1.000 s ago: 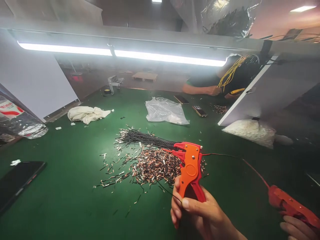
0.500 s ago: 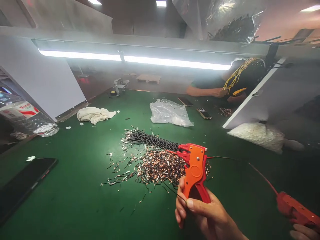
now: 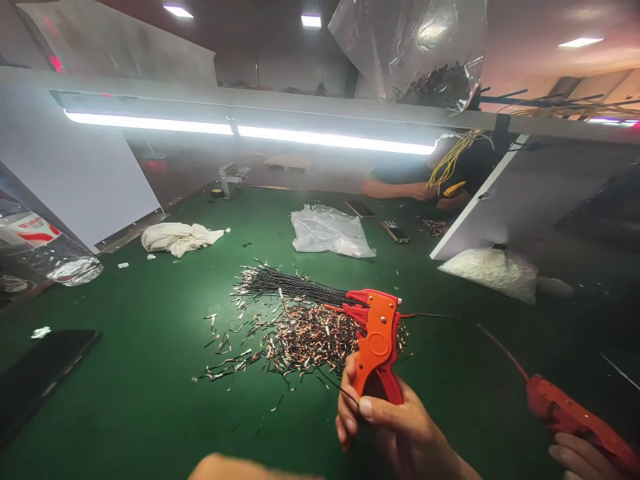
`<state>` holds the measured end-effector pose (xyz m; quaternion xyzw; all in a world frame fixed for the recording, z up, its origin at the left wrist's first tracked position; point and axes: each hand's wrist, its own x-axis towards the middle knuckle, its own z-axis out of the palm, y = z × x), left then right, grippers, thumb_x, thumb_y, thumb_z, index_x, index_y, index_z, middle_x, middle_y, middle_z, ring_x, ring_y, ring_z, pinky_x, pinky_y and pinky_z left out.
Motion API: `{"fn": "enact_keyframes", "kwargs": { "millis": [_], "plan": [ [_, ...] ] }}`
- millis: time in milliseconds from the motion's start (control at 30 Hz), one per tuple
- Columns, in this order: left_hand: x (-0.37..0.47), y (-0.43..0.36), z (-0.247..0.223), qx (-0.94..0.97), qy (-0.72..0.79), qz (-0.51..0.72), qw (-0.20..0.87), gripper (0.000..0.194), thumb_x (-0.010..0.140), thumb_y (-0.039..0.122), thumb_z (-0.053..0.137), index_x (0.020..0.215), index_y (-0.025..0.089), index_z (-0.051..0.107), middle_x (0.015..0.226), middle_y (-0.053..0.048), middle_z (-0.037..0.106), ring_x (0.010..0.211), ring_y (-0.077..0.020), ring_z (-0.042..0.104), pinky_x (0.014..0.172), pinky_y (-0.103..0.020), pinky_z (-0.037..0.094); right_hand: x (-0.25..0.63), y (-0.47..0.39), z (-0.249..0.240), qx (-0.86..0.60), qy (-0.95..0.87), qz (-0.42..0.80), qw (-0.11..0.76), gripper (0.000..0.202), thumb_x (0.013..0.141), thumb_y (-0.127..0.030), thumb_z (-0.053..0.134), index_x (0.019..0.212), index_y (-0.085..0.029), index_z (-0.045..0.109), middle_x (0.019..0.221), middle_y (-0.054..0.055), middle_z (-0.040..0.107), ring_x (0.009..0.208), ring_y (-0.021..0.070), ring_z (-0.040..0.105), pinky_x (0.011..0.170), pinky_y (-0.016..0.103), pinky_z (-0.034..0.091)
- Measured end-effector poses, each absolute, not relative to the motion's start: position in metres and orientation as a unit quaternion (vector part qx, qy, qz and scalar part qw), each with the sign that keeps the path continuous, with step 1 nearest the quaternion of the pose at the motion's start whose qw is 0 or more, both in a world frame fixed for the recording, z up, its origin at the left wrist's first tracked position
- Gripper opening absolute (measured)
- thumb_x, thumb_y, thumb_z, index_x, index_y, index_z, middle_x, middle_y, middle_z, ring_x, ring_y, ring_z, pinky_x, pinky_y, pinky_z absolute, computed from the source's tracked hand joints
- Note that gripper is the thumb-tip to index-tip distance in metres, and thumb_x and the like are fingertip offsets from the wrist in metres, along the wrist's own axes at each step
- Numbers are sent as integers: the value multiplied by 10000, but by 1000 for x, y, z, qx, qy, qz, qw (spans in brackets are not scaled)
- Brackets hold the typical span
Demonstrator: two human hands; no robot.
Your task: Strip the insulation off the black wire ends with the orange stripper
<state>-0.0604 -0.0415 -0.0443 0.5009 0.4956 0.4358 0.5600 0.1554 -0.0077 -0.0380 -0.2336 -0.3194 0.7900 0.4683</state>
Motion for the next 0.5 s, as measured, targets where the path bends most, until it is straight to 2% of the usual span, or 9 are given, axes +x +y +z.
{"fn": "enact_keyframes", "kwargs": {
  "millis": [67, 133, 167, 200, 300, 400, 500],
  "plan": [
    [-56, -43, -42, 517, 490, 403, 574, 286, 873, 401, 619, 1090, 217, 651, 963, -42, 669, 784, -168, 621, 689, -288, 540, 154, -7, -39, -222, -326, 790, 469, 288, 745, -269, 707, 974, -182, 555, 744, -13, 510, 644, 150, 545, 625, 338, 481],
    [-46, -38, -39, 532, 479, 367, 594, 372, 791, 463, 696, 1067, 214, 680, 683, 4, 644, 553, -118, 534, 518, -213, 442, 152, -7, -41, -207, -338, 791, 466, 293, 748, -274, 715, 980, -182, 560, 744, -14, 518, 638, 144, 548, 636, 334, 473],
    [-40, -34, -36, 540, 468, 338, 613, 426, 799, 518, 664, 1092, 209, 666, 643, 8, 636, 509, -102, 490, 477, -199, 388, 151, -7, -42, -203, -343, 792, 462, 301, 747, -278, 723, 981, -182, 562, 746, -15, 522, 633, 139, 548, 638, 328, 469],
    [-34, -29, -34, 533, 455, 330, 633, 489, 798, 567, 639, 1119, 198, 637, 695, -11, 659, 544, -105, 507, 485, -194, 371, 151, -7, -43, -203, -346, 794, 457, 311, 743, -287, 733, 982, -183, 563, 750, -16, 524, 631, 133, 546, 638, 319, 463],
    [-19, -19, -26, 481, 399, 381, 681, 495, 789, 637, 602, 936, 164, 587, 771, -48, 669, 672, -139, 593, 588, -214, 422, 149, -10, -48, -229, -345, 802, 431, 335, 726, -322, 764, 961, -177, 575, 741, -17, 529, 639, 123, 527, 638, 288, 432],
    [-15, -15, -24, 448, 401, 414, 684, 479, 767, 620, 643, 771, 152, 540, 724, -33, 626, 664, -129, 575, 666, -241, 445, 150, -14, -51, -281, -341, 792, 421, 360, 701, -346, 795, 950, -167, 606, 748, -4, 556, 687, 132, 518, 663, 270, 407],
    [-16, -17, -26, 440, 409, 420, 680, 512, 763, 635, 636, 718, 133, 546, 726, -38, 586, 670, -123, 539, 646, -233, 425, 151, -18, -53, -321, -342, 782, 410, 386, 685, -367, 808, 968, -177, 627, 797, 12, 594, 742, 155, 532, 716, 288, 409]
  ]
}}
